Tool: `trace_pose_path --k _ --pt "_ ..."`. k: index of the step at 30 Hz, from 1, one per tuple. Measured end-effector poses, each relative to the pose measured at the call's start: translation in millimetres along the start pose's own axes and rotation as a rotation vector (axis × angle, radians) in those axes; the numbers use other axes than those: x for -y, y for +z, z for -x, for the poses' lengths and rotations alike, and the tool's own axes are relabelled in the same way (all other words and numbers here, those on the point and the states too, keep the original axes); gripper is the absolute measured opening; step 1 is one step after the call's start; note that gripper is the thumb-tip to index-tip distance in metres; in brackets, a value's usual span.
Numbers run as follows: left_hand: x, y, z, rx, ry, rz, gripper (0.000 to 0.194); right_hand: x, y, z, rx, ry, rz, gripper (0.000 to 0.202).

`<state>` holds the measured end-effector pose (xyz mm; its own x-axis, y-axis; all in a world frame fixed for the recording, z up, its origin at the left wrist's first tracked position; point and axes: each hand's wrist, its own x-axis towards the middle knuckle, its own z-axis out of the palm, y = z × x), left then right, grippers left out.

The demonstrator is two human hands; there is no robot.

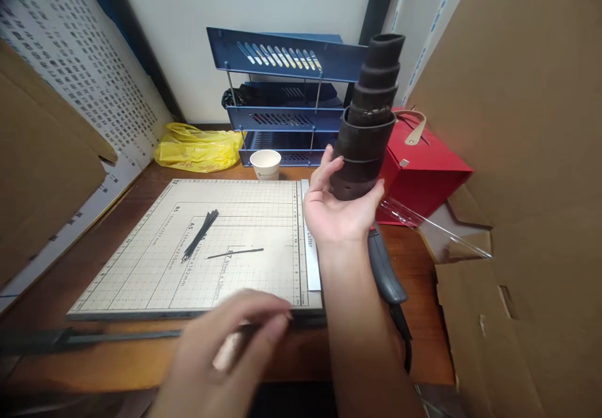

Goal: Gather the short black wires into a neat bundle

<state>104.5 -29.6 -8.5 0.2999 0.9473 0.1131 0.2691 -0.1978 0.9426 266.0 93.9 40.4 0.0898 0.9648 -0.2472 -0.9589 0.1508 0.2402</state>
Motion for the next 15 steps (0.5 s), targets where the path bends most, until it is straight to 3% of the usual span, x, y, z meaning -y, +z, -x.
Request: trace_pose_path --k 3,6,15 --pt "27.2 -39.5 -19.1 -0.199 0.054 -0.344 0.010 10.0 1.9 -8.6 0.003 -0.003 -0.025 0.069" --pt "43.9 -62.1 -38.5 -0.174 0.096 -0.591 0.012 15.9 3.6 -19.0 -0.019 -0.037 -0.008 0.071" --pt "51.8 -66.4 -59.8 -0.020 0.060 -0.802 0.016 22.0 4.2 -35.0 -0.040 -0.023 -0.012 0.082"
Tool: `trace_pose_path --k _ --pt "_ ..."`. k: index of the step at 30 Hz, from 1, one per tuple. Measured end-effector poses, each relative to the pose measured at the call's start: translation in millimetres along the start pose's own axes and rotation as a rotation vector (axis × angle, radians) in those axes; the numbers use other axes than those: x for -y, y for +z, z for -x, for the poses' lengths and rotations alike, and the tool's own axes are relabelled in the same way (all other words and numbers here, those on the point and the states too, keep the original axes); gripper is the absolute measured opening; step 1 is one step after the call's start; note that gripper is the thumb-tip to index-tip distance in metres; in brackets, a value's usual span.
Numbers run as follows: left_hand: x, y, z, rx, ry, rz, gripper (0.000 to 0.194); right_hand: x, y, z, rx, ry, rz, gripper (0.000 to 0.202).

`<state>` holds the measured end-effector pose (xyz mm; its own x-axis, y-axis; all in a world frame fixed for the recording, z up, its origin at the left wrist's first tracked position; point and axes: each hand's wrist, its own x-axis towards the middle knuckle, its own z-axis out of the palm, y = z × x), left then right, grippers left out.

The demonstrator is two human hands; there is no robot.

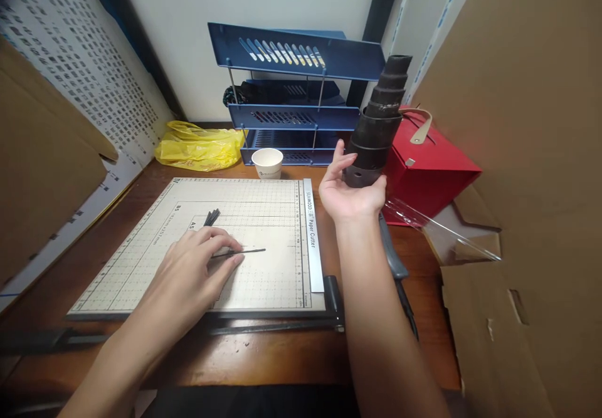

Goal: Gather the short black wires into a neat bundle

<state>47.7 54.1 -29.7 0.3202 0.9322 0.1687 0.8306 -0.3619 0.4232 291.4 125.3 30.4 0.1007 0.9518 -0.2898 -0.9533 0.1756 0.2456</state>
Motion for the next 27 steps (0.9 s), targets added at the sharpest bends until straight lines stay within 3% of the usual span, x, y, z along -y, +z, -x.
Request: trace_pose_path --k 6,11,14,16,19,23,27 --pt "-4.5 -3.2 5.5 0.009 -0.095 0.126 0.019 5.8 -2.0 4.1 0.036 0.040 -0.058 0.082" --pt "-22.8 -7.9 13.8 0.028 -0.358 0.690 0.026 10.4 -11.2 5.5 0.095 0.145 -0.065 0.080" --pt "-36.3 -7.7 18.1 -0.030 -0.447 0.928 0.027 5.1 -16.3 15.6 0.157 0.144 0.039 0.080" --pt "-43.7 -5.4 21.1 -0.107 -0.500 1.034 0.029 -2.1 -21.6 29.0 0.182 0.123 0.312 0.067" --pt "-50.9 0.4 23.8 -0.222 -0.575 1.129 0.030 -15.2 -35.7 55.9 0.161 0.116 0.960 0.033" --pt "-54.1 7.6 21.6 -0.256 -0.565 1.151 0.029 -28.5 -58.6 88.0 0.179 0.030 1.594 0.026" --pt "-54.9 10.6 18.7 -0.191 -0.539 1.199 0.028 -34.9 -69.1 99.5 0.211 0.007 1.824 0.018"
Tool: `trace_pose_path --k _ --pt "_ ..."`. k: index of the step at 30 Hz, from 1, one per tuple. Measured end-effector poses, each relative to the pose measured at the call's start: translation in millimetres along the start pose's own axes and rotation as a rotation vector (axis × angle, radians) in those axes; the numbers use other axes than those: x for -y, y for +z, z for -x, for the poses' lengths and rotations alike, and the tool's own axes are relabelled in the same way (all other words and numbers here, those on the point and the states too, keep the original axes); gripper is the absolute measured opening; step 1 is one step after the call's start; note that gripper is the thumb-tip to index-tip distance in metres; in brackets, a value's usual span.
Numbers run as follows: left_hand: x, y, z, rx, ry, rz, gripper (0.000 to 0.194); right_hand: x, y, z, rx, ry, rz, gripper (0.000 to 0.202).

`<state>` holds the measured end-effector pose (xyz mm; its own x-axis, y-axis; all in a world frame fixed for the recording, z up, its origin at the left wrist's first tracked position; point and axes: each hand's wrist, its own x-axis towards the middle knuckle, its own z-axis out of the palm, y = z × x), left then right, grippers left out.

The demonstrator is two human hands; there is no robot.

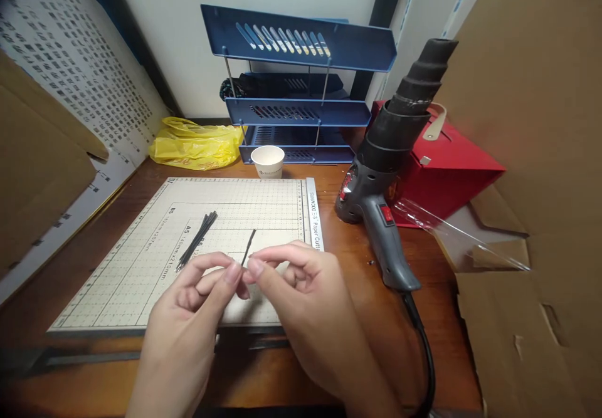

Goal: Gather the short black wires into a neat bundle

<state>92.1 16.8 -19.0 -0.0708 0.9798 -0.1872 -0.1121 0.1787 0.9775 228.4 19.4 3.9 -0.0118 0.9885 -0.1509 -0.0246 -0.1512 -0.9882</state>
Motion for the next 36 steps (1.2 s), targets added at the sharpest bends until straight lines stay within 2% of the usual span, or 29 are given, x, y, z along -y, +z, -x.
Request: trace_pose_path --k 3,6,10,12,15,23,36 --pt "1.3 -0.4 0.9 0.059 -0.011 0.010 0.029 -1.8 2.3 -2.4 0.027 -0.081 0.058 0.015" --pt "3.0 -3.3 2.5 0.112 0.002 -0.021 0.028 -2.7 2.1 -4.0 0.058 -0.091 0.043 0.017" --pt "3.0 -8.8 2.5 0.066 0.077 -0.044 0.023 0.4 1.2 0.9 0.085 0.051 -0.033 0.011" --pt "1.8 -11.2 1.4 0.094 0.085 -0.017 0.024 2.9 1.9 3.6 0.162 0.141 -0.080 0.012" --pt "0.1 -14.0 -0.7 0.167 0.044 0.041 0.028 4.5 4.7 5.2 0.260 0.199 -0.170 0.010" --pt "-1.3 -14.4 -2.5 0.167 -0.032 0.063 0.035 2.4 8.7 5.5 0.260 0.247 -0.220 0.008" --pt "-1.8 -12.7 -5.2 0.087 -0.107 0.068 0.035 1.9 8.9 6.7 0.236 0.230 -0.210 0.006"
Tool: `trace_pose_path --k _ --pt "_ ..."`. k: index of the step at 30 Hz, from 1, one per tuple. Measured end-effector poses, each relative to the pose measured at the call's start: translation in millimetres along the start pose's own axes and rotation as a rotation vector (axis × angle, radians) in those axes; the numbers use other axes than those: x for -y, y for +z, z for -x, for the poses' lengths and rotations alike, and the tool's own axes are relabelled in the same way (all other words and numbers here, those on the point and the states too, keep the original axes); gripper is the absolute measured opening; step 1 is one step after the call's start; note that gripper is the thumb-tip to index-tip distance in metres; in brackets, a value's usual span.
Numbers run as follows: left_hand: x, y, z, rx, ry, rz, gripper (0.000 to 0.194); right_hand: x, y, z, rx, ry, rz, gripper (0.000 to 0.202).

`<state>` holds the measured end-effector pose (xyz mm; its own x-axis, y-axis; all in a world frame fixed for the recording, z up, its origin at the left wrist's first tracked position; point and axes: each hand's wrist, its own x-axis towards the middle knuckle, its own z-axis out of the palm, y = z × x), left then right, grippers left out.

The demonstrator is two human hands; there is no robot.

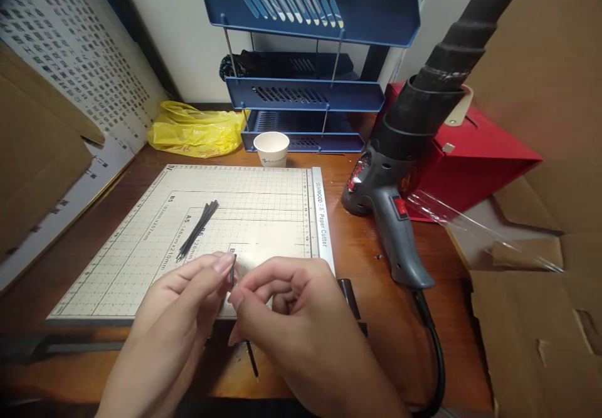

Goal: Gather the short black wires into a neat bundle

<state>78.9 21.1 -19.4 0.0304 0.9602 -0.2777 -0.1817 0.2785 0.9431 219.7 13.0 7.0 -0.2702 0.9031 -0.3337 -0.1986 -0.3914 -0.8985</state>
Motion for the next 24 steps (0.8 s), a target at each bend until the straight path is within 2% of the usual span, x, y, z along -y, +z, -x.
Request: trace_pose_path --k 4,11,17,24 --pt "-0.6 0.3 -0.2 0.018 -0.004 0.009 0.036 0.5 0.2 0.7 0.011 -0.001 0.022 0.007" --pt "0.3 2.2 4.6 0.047 0.160 0.026 0.019 -2.8 -3.3 1.7 -0.085 -0.069 0.165 0.008" --pt "1.6 0.2 4.0 0.104 0.153 0.057 0.012 -6.0 -4.7 3.5 -0.103 -0.084 0.191 0.009" --pt "0.1 0.5 5.9 0.095 0.143 0.020 0.019 -6.0 -4.0 4.1 -0.105 -0.061 0.186 0.008"
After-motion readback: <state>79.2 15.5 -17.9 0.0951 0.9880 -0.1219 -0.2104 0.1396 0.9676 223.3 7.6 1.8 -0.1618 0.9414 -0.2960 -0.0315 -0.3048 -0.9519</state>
